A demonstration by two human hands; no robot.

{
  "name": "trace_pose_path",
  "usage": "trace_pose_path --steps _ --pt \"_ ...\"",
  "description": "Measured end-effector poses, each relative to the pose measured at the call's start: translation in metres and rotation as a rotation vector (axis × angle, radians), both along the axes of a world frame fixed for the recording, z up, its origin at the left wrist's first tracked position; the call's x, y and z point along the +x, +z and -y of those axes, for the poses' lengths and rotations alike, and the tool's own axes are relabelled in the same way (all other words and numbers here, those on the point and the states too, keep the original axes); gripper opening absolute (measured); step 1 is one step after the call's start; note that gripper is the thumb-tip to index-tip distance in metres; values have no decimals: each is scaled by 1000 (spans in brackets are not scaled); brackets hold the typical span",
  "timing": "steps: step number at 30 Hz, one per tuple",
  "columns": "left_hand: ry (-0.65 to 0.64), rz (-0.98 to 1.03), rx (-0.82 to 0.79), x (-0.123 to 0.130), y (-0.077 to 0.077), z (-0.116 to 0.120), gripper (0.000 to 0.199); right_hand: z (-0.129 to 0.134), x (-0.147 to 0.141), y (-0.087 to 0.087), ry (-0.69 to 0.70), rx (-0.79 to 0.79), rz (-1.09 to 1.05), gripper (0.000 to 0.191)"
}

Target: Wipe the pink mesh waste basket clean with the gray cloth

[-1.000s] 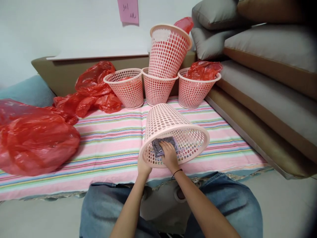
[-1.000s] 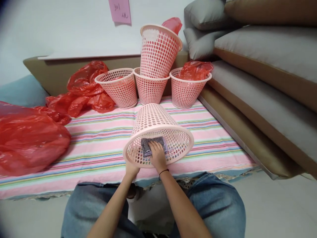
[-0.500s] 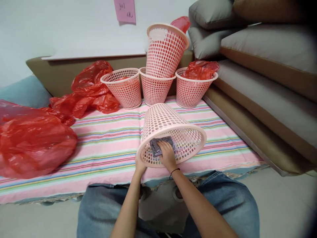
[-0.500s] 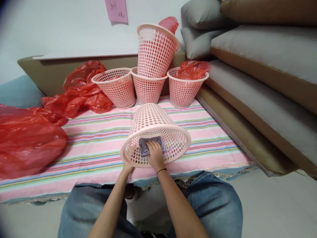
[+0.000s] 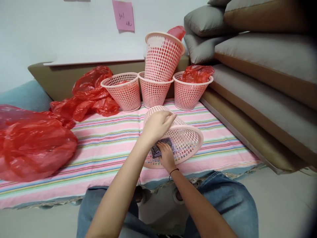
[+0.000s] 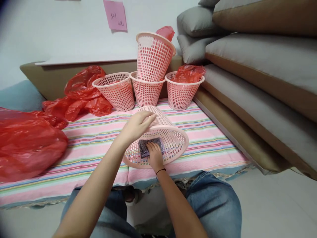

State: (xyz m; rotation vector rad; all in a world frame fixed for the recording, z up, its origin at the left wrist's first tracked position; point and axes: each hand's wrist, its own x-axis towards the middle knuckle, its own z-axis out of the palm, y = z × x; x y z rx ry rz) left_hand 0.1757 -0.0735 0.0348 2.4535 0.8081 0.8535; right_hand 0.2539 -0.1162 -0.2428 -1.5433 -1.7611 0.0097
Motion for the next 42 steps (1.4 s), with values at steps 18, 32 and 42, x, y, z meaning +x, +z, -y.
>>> trace_pose_path --steps 18,32,42 --pt "-288 -523 -245 10 -15 -44 54 -1 -3 -3 3 -6 -4 66" --pt "-430 -545 -212 15 -31 -63 51 28 10 26 149 -23 45 56" --pt "-360 -535 -265 15 -23 -55 55 -31 11 25 28 -48 46 54"
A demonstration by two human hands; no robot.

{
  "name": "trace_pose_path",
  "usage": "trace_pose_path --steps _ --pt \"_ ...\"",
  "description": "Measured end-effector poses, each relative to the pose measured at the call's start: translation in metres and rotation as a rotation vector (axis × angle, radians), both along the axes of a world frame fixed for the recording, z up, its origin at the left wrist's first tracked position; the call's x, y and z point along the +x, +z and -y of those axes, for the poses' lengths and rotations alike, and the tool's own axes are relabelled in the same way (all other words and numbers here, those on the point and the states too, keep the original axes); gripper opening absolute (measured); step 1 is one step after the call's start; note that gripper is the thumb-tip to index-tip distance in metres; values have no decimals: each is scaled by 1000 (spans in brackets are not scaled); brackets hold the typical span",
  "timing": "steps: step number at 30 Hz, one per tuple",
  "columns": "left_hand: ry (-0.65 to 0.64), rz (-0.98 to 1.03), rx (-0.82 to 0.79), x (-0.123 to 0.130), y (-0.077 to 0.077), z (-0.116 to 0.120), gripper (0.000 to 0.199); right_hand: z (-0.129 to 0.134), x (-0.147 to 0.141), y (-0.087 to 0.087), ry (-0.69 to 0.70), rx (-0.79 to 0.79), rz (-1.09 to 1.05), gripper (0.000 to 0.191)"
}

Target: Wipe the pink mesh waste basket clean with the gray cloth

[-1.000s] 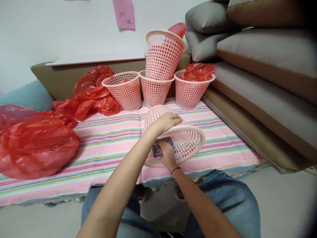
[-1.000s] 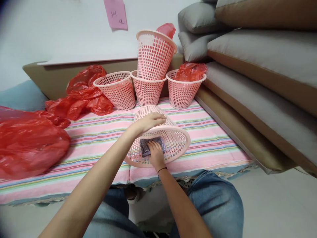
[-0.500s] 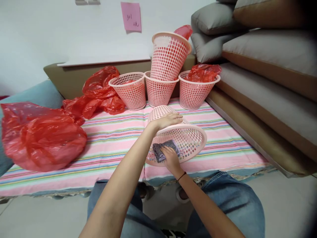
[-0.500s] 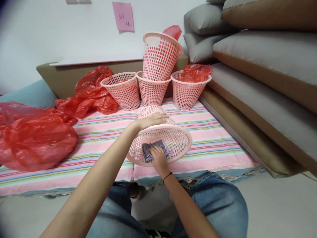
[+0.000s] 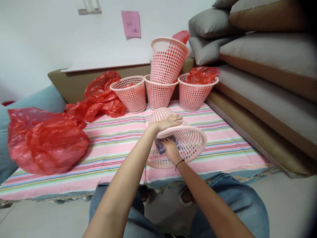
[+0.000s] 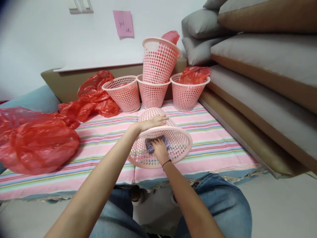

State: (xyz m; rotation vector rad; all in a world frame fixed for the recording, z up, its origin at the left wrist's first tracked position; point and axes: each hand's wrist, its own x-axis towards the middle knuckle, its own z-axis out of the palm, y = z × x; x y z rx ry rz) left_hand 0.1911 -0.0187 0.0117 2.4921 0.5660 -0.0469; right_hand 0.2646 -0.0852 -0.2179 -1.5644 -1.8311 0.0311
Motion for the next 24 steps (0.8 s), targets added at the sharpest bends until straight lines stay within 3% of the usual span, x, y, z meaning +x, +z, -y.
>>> trace_pose_path --steps 6,24 --pt "16 -7 -39 1 4 1 64 4 -2 -23 -13 7 -18 55" --pt "85 -5 -44 2 9 10 57 16 1 -35 25 56 -47 63"
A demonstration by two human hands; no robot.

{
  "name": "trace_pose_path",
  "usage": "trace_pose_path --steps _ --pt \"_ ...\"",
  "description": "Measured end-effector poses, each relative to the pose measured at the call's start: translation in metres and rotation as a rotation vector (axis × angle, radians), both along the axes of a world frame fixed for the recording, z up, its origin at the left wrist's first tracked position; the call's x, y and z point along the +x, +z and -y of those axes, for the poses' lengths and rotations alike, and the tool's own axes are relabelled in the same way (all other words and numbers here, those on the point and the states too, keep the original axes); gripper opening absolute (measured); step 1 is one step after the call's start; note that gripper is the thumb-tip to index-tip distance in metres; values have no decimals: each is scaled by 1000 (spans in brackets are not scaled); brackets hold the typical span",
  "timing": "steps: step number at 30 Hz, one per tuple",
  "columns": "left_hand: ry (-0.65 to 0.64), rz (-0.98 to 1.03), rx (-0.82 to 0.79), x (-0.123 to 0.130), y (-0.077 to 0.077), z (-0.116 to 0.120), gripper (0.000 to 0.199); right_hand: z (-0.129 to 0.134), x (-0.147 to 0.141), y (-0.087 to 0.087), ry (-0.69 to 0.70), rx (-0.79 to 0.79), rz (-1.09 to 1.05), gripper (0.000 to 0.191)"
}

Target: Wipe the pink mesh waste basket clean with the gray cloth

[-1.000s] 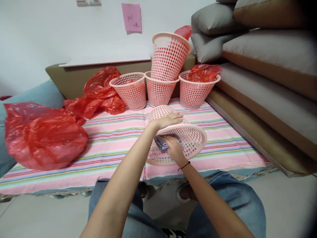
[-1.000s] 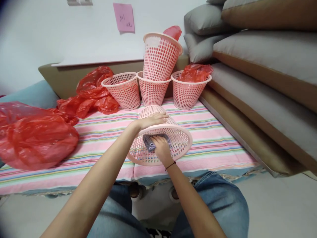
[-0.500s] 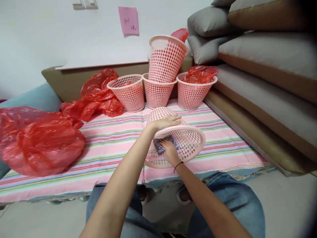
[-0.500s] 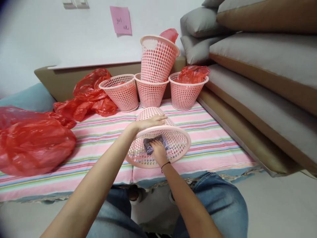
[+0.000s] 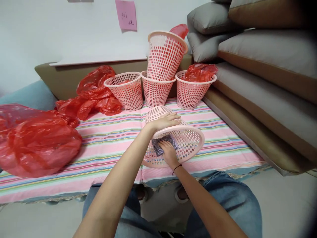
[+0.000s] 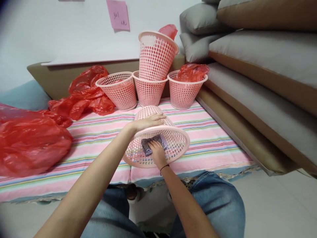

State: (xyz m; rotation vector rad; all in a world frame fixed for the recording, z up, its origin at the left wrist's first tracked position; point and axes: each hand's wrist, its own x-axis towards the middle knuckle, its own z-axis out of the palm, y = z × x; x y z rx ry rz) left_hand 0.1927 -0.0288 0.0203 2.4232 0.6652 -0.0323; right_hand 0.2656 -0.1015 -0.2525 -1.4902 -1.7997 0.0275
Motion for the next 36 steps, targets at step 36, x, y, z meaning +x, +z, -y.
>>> trace_pose_path --steps 36 --pt "2 28 14 -1 2 3 53 5 4 6 148 1 -97 49"
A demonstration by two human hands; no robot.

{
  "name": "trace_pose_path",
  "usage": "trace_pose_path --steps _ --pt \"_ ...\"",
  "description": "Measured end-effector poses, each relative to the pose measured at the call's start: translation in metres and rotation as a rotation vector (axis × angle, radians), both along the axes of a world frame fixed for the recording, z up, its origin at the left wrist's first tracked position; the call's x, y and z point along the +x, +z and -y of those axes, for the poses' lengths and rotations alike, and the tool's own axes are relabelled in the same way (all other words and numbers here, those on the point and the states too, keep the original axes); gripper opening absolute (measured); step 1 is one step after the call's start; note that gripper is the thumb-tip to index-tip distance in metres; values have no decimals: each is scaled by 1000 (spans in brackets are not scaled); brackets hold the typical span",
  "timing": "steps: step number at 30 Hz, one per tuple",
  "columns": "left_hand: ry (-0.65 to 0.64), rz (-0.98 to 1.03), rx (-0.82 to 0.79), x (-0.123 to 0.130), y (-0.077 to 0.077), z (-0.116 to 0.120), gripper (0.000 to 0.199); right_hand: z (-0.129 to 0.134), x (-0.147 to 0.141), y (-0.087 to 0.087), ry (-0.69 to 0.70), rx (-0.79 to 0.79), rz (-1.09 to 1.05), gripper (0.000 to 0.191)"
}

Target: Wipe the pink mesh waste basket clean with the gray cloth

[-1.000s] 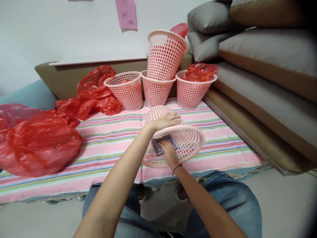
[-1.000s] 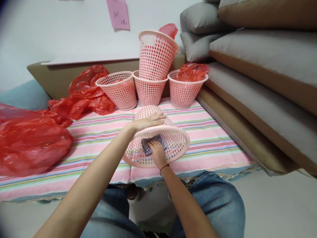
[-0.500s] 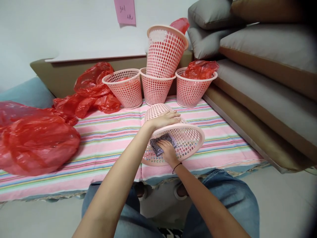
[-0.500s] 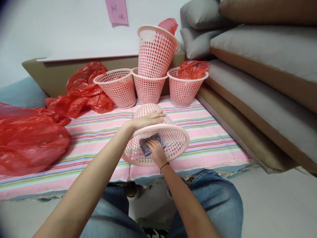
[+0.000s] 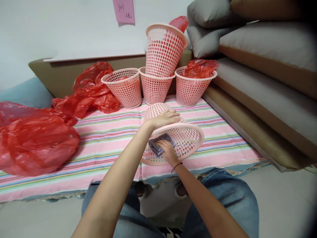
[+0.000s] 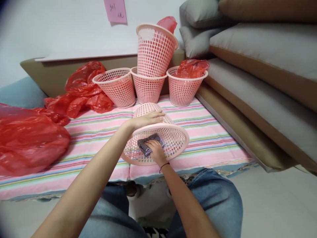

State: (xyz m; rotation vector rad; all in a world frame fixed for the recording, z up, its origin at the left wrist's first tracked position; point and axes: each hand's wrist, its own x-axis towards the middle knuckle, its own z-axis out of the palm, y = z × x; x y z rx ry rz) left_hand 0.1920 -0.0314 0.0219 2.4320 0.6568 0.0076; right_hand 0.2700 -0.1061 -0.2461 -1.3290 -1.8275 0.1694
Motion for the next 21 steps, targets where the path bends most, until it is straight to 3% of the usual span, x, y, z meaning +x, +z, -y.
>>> trace_pose_path --steps 6,21 --pt "-5 -74 -19 -2 6 5 60 0 1 -1 13 -10 -10 56" --pt "-30 -30 -23 -3 -1 -1 59 1 -1 0 5 -7 -18 56"
